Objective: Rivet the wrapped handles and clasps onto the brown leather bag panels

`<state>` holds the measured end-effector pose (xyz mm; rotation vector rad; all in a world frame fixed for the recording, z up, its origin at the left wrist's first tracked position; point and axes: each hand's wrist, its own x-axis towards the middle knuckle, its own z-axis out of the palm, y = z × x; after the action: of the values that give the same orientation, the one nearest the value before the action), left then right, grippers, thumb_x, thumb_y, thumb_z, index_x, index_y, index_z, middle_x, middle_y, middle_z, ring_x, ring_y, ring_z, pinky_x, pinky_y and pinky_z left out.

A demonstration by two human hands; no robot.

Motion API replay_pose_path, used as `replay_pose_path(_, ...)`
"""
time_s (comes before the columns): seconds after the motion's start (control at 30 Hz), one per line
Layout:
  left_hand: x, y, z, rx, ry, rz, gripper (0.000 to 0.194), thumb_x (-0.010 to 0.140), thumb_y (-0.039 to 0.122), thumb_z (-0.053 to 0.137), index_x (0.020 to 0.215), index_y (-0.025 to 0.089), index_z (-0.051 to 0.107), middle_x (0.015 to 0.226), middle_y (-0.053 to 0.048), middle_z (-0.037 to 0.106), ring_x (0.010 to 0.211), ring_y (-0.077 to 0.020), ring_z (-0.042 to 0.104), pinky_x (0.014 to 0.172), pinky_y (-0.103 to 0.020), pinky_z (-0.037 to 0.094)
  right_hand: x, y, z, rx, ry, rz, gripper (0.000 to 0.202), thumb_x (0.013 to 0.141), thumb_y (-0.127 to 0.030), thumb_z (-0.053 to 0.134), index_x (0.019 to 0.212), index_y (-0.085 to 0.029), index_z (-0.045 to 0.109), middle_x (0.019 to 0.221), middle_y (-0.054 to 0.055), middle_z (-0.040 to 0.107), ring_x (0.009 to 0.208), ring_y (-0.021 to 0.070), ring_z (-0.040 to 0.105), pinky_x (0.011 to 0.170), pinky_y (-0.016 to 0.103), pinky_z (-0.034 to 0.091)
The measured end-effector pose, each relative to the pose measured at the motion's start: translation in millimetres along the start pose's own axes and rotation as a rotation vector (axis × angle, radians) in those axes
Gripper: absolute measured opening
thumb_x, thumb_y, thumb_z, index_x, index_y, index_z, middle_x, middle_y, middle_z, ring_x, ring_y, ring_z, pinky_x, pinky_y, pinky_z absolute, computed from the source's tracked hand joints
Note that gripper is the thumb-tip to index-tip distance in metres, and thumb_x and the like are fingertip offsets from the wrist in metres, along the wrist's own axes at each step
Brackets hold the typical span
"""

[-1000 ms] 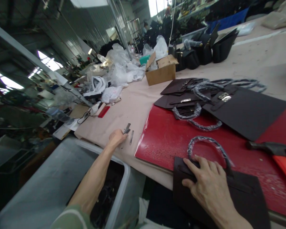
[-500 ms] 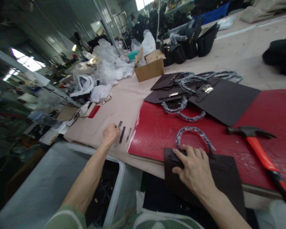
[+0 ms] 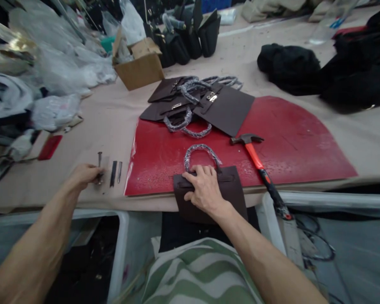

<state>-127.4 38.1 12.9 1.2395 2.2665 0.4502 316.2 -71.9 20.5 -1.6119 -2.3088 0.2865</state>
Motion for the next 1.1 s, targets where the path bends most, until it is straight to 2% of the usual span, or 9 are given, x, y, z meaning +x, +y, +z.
replay_pose_path(0.1, -22.3, 1.6, -0.9, -0.237, -0.008, 0.004, 0.017, 0.077, 0.028, 0.063, 0.070, 0.014, 0.057, 0.062, -0.003, 0.062, 0.059, -0.0159, 0.061, 0.056, -0.026, 0.052, 0.7, 2.1, 1.6, 0.011, -0.001, 0.000, 0.069, 0.061, -0.043, 0.092, 0.125, -0.028, 0.068, 0.124, 0.010, 0.057, 0.108, 0.0311, 0.047, 0.097, 0.046, 0.037)
replay_pose_path(0.17, -42.9, 7.3, 6.6, -0.435, -0.034, 0.044, 0.020, 0.077, 0.032, 0.064, 0.075, 0.013, 0.058, 0.071, -0.004, 0.066, 0.066, -0.0146, 0.064, 0.060, -0.024, 0.054, 1.2, 3.5, 2.9, 0.020, -0.002, 0.000, 0.070, 0.061, -0.043, 0.092, 0.125, -0.028, 0.068, 0.123, 0.010, 0.056, 0.109, 0.0312, 0.047, 0.097, 0.046, 0.037)
replay_pose_path(0.23, -68.7, 18.1, 23.7, -0.727, -0.089, 0.097, 0.028, 0.071, 0.037, 0.073, 0.078, 0.013, 0.060, 0.077, -0.005, 0.069, 0.070, -0.0154, 0.066, 0.060, -0.024, 0.054, 1.6, 4.5, 4.0, 0.031, -0.005, 0.002, 0.070, 0.060, -0.043, 0.093, 0.124, -0.028, 0.068, 0.123, 0.010, 0.056, 0.110, 0.0313, 0.047, 0.097, 0.047, 0.036)
replay_pose_path(0.33, -113.8, 42.9, 65.0, -1.084, -0.178, 0.175, 0.040, 0.062, 0.040, 0.085, 0.084, 0.014, 0.064, 0.081, -0.006, 0.072, 0.071, -0.0166, 0.068, 0.062, -0.026, 0.057, 2.0, 5.3, 4.9, 0.044, -0.008, 0.002, 0.071, 0.060, -0.043, 0.093, 0.124, -0.028, 0.068, 0.123, 0.010, 0.056, 0.111, 0.0312, 0.047, 0.098, 0.047, 0.036)
replay_pose_path(0.47, -168.3, 77.4, 121.3, -1.078, -0.126, 0.391, 0.034, 0.072, 0.037, 0.084, 0.091, 0.015, 0.066, 0.089, -0.005, 0.074, 0.077, -0.0148, 0.070, 0.072, -0.026, 0.059, 1.5, 5.2, 4.8, 0.041, -0.005, -0.004, 0.071, 0.060, -0.043, 0.093, 0.125, -0.029, 0.068, 0.125, 0.010, 0.056, 0.111, 0.0314, 0.047, 0.098, 0.046, 0.036)
replay_pose_path(0.57, -194.4, 91.9, 146.8, -0.954, -0.119, 0.575, 0.024, 0.083, 0.032, 0.076, 0.099, 0.016, 0.067, 0.096, -0.007, 0.074, 0.082, -0.0157, 0.071, 0.074, -0.026, 0.059, 1.2, 5.1, 4.4, 0.040, -0.002, -0.010, 0.072, 0.059, -0.044, 0.093, 0.125, -0.028, 0.067, 0.124, 0.010, 0.056, 0.111, 0.0318, 0.047, 0.098, 0.046, 0.036)
replay_pose_path(0.67, -206.3, 95.2, 160.5, -0.939, -0.098, 0.665, 0.021, 0.087, 0.030, 0.072, 0.103, 0.017, 0.066, 0.102, -0.008, 0.072, 0.091, -0.0183, 0.072, 0.081, -0.028, 0.060, 1.1, 5.1, 4.2, 0.041, 0.006, -0.011, 0.073, 0.058, -0.044, 0.094, 0.124, -0.028, 0.067, 0.123, 0.010, 0.056, 0.110, 0.0315, 0.048, 0.097, 0.046, 0.037)
replay_pose_path(0.77, -208.3, 93.7, 167.9, -0.936, -0.090, 0.683, 0.021, 0.089, 0.028, 0.070, 0.106, 0.017, 0.066, 0.105, -0.009, 0.071, 0.097, -0.0197, 0.071, 0.086, -0.030, 0.059, 0.6, 5.5, 4.7, 0.044, 0.014, -0.010, 0.073, 0.057, -0.043, 0.094, 0.124, -0.028, 0.067, 0.123, 0.010, 0.056, 0.110, 0.0313, 0.047, 0.097, 0.046, 0.036)
replay_pose_path(1.1, -207.0, 94.2, 170.8, -0.919, -0.071, 0.687, 0.021, 0.090, 0.031, 0.069, 0.104, 0.016, 0.066, 0.104, -0.009, 0.071, 0.096, -0.0199, 0.072, 0.086, -0.032, 0.060, 0.1, 5.2, 2.8, 0.071, 0.005, 0.004, 0.073, 0.057, -0.041, 0.094, 0.124, -0.028, 0.067, 0.123, 0.008, 0.056, 0.110, 0.0305, 0.047, 0.098, 0.046, 0.035)
